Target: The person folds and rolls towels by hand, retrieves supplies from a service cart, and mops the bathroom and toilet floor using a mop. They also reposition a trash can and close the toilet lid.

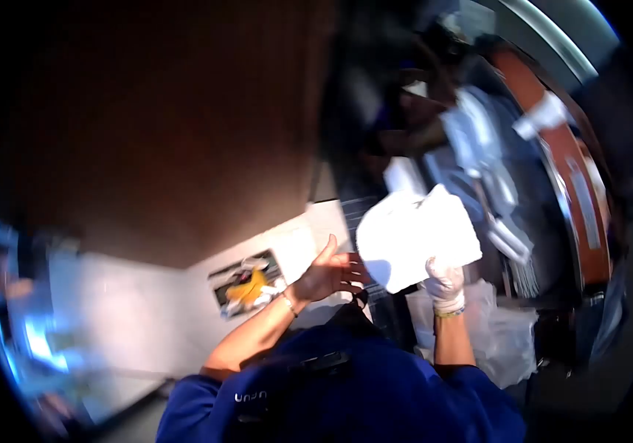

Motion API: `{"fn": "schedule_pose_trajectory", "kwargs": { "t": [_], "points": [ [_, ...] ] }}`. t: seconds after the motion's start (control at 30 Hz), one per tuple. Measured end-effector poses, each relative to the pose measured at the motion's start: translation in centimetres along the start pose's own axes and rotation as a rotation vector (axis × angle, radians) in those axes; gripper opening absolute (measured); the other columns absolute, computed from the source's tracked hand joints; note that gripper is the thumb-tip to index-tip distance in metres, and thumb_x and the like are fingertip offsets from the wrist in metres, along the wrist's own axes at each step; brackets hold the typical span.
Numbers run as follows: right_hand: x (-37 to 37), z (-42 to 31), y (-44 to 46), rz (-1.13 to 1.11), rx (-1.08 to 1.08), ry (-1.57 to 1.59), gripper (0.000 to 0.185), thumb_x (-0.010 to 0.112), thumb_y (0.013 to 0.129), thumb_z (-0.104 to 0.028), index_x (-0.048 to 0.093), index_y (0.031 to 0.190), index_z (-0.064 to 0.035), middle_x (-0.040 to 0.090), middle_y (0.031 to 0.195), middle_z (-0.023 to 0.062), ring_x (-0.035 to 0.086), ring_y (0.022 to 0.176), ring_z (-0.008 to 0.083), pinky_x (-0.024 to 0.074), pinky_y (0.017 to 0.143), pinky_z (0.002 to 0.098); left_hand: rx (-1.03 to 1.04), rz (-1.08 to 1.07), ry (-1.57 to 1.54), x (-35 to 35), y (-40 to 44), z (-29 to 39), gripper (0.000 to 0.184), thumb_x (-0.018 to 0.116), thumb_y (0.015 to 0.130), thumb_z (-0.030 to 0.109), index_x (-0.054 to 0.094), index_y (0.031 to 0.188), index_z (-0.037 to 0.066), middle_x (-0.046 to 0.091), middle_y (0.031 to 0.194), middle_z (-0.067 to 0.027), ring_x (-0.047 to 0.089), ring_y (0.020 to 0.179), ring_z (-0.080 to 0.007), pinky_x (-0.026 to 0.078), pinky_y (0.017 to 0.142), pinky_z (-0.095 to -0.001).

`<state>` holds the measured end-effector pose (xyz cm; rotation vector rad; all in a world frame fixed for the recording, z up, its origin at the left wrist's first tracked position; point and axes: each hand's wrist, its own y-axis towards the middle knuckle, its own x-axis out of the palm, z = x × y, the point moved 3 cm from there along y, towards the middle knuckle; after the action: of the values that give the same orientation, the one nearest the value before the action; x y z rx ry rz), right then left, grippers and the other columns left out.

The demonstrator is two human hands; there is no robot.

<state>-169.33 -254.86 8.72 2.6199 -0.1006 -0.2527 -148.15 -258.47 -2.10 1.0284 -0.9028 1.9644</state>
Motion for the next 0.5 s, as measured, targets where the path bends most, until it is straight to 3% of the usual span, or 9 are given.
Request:
{"fn": "schedule_pose_trajectory", "kwargs": {
  "t": [0.07,0.1,0.13,0.17,0.2,0.3,0.4,0.47,0.5],
  "points": [
    [7.1,-1.5,0.5,-0.143,-0.608,-0.546,0.012,0.067,0.074,-0.001,0.067,0.080,-0.0112,0.065,0.082,0.0130,0.064,0.078,0.0301,0.0497,0.077,0.0356,0.068,0.095,-0.281,-4.6,-5.4,-2.3,0.090,0.022,0.080,0.077,0.045,0.127,0.003,0.050,0.128,-0.0164,0.053,0.110,-0.0331,0.044,0.088,-0.0492],
    [10.5,-1.2,0.9,-0.200,-0.613,-0.425,0.009,0.065,0.075,-0.002,0.067,0.081,-0.0083,0.066,0.085,0.0137,0.064,0.080,0.0302,0.0497,0.078,0.0361,0.108,-0.184,-0.882,-5.2,-8.7,-2.7,0.085,0.025,0.082,0.074,0.043,0.129,0.006,0.048,0.130,-0.0145,0.050,0.114,-0.0335,0.042,0.090,-0.0521],
    [13.7,-0.7,0.9,-0.261,-0.620,-0.301,0.008,0.063,0.077,-0.004,0.067,0.083,-0.0055,0.067,0.088,0.0145,0.065,0.082,0.0302,0.0496,0.079,0.0365,0.327,-0.168,-0.917,-6.4,-11.8,-2.5,0.077,0.029,0.084,0.068,0.043,0.129,0.007,0.049,0.130,-0.0130,0.049,0.115,-0.0323,0.040,0.092,-0.0520],
    [17.3,-1.0,0.8,-0.525,-0.027,0.269,0.027,0.059,0.078,-0.012,0.058,0.100,0.0026,0.063,0.101,0.0172,0.062,0.092,0.0311,0.0480,0.084,0.0377,0.546,-0.160,-0.960,-7.5,-15.0,-2.4,0.070,0.032,0.086,0.062,0.043,0.130,0.009,0.049,0.129,-0.0114,0.048,0.116,-0.0312,0.039,0.094,-0.0519],
    [20.5,-1.2,0.0,-0.388,0.627,0.831,0.050,0.056,0.079,-0.020,0.049,0.118,0.0107,0.058,0.114,0.0198,0.059,0.101,0.0320,0.0465,0.090,0.0389,0.805,0.064,-0.670,-10.1,-18.5,-3.1,0.062,0.034,0.088,0.055,0.045,0.127,0.008,0.051,0.125,-0.0108,0.048,0.115,-0.0293,0.039,0.094,-0.0493],
    [28.9,-0.4,-1.5,-0.675,0.833,0.869,0.065,0.058,0.076,-0.024,0.038,0.129,0.0077,0.049,0.126,0.0200,0.051,0.113,0.0333,0.0412,0.097,0.0409,1.191,0.557,-0.342,-17.8,-29.3,-6.8,0.051,0.037,0.091,0.046,0.049,0.122,0.007,0.055,0.118,-0.0101,0.050,0.112,-0.0259,0.039,0.095,-0.0446],
    [30.5,0.8,1.8,-0.986,0.890,0.943,0.051,0.055,0.081,-0.020,0.046,0.121,0.0094,0.054,0.121,0.0198,0.051,0.113,0.0287,0.0408,0.096,0.0374,1.355,0.666,-0.482,-11.4,-33.4,-8.2,0.057,0.037,0.090,0.051,0.045,0.126,0.008,0.053,0.122,-0.0096,0.049,0.114,-0.0253,0.039,0.097,-0.0441],
    [33.4,2.9,2.8,-1.493,0.803,0.252,0.052,0.060,0.080,-0.024,0.048,0.120,0.0077,0.055,0.119,0.0188,0.051,0.114,0.0282,0.0415,0.093,0.0392,1.434,0.704,-0.522,-8.7,-33.9,-8.9,0.061,0.037,0.089,0.054,0.043,0.128,0.008,0.052,0.124,-0.0092,0.049,0.115,-0.0248,0.038,0.098,-0.0438],
    [34.4,3.2,2.8,-1.440,0.080,-0.036,0.053,0.064,0.080,-0.026,0.049,0.119,0.0065,0.056,0.115,0.0176,0.053,0.107,0.0266,0.0437,0.088,0.0376,1.466,0.710,-0.527,-7.7,-33.8,-8.6,0.063,0.037,0.089,0.056,0.042,0.130,0.009,0.051,0.125,-0.0090,0.049,0.115,-0.0246,0.038,0.098,-0.0436]
  ]
}}
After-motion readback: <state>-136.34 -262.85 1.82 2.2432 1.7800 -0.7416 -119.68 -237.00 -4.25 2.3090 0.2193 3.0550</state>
